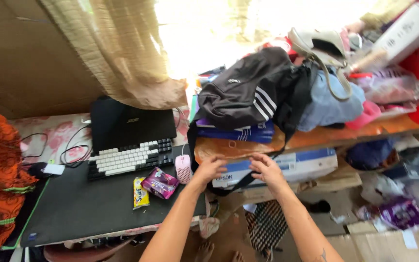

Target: Gather, sort, and store various small household items from a desk and floor into drawers and containers.

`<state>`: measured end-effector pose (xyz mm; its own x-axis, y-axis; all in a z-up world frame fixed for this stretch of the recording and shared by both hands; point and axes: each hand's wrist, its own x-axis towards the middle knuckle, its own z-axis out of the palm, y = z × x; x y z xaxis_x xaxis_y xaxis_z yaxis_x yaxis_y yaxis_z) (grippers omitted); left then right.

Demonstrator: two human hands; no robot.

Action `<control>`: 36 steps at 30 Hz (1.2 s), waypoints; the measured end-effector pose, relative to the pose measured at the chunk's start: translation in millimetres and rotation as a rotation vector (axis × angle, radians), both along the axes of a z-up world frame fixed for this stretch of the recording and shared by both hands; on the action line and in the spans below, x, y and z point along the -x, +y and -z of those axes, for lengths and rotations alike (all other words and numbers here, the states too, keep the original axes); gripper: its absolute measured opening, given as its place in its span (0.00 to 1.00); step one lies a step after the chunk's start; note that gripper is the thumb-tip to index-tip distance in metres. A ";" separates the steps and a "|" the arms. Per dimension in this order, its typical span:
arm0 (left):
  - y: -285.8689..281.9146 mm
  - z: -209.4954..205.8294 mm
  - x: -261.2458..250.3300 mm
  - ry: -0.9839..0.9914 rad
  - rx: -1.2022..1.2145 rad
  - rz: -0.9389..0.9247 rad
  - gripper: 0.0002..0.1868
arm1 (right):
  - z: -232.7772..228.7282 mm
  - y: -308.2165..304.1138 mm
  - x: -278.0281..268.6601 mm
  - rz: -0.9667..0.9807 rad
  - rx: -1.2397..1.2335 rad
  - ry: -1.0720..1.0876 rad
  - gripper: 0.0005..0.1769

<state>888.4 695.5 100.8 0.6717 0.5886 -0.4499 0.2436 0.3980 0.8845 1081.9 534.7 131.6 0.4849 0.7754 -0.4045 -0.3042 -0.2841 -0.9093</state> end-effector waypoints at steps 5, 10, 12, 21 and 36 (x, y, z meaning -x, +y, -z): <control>20.4 -83.0 -9.5 -0.008 -0.599 -0.258 0.17 | -31.9 61.5 -50.9 0.030 -0.127 -0.070 0.25; 43.8 -150.7 -48.5 -0.030 -1.176 -0.323 0.18 | -62.6 94.3 -98.9 0.254 -0.265 -0.046 0.24; 54.0 -157.8 -65.9 0.033 -1.427 -0.347 0.31 | -78.3 98.3 -107.7 0.293 -0.218 -0.172 0.25; 95.0 -79.3 -96.7 0.225 -1.200 -0.311 0.23 | -183.4 124.1 -96.3 0.350 0.044 -0.538 0.54; 134.1 -166.9 -45.7 -0.587 -0.554 -0.303 0.06 | -139.2 164.2 -147.7 0.250 -0.335 -0.498 0.22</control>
